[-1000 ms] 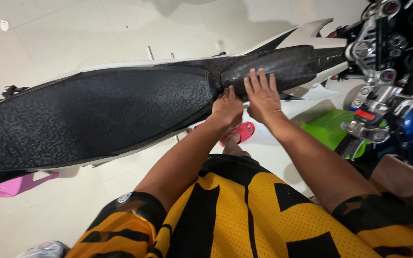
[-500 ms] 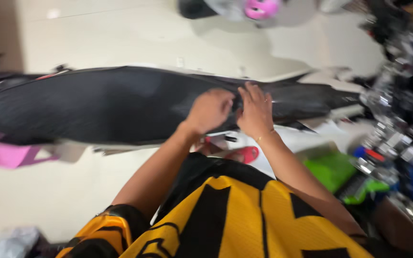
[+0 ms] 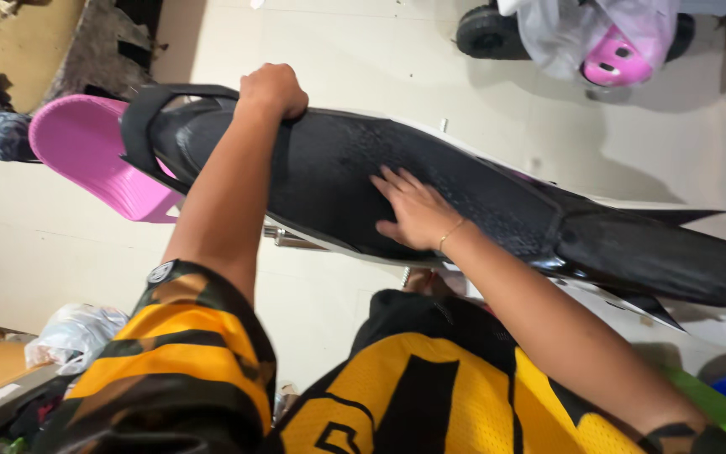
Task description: The person removes the motorcycle seat, retrieves a key from the under-seat storage, and uses it to unlock the seat latch. They then reattach the seat and start the motorcycle, checking the dashboard display.
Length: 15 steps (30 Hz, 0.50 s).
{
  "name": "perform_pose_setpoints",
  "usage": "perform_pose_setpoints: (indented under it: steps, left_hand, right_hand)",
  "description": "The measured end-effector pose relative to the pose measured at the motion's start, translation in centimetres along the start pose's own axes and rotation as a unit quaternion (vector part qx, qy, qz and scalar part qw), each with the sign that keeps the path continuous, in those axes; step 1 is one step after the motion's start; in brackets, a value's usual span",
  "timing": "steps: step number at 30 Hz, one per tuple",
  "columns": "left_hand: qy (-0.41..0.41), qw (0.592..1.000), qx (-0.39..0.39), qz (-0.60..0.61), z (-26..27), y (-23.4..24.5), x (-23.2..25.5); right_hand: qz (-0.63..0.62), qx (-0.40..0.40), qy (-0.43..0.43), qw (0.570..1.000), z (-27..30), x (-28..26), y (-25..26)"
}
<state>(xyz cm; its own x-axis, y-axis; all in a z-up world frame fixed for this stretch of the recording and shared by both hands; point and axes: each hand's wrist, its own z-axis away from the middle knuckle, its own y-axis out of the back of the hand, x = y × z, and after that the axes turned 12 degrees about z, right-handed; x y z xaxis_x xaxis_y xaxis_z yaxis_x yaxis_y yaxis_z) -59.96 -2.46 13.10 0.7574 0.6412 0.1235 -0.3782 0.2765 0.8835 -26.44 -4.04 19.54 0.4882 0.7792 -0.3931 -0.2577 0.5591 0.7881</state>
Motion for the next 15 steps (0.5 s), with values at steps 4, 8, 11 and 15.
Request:
perform_pose_setpoints:
  steps: [4, 8, 11, 15]
  left_hand:
    - [0.049, 0.997, -0.064, -0.023, -4.3, -0.6, -1.6]
    - [0.070, 0.988, -0.131, -0.047, -7.4, -2.1, -3.6]
    - [0.120, 0.974, -0.187, 0.035, -9.2, -3.6, -4.0]
    - [0.127, 0.984, -0.124, 0.022, -9.7, -3.6, -4.4]
  right_hand:
    - [0.017, -0.097, -0.041, 0.994, 0.0, 0.1, -0.4]
    - [-0.025, -0.087, -0.036, 0.995, -0.2, 1.1, -0.7]
    - [-0.040, -0.050, -0.015, 0.998, -0.1, 1.8, -1.1]
    - [-0.051, -0.065, -0.025, 0.996, -0.1, 2.0, -1.0]
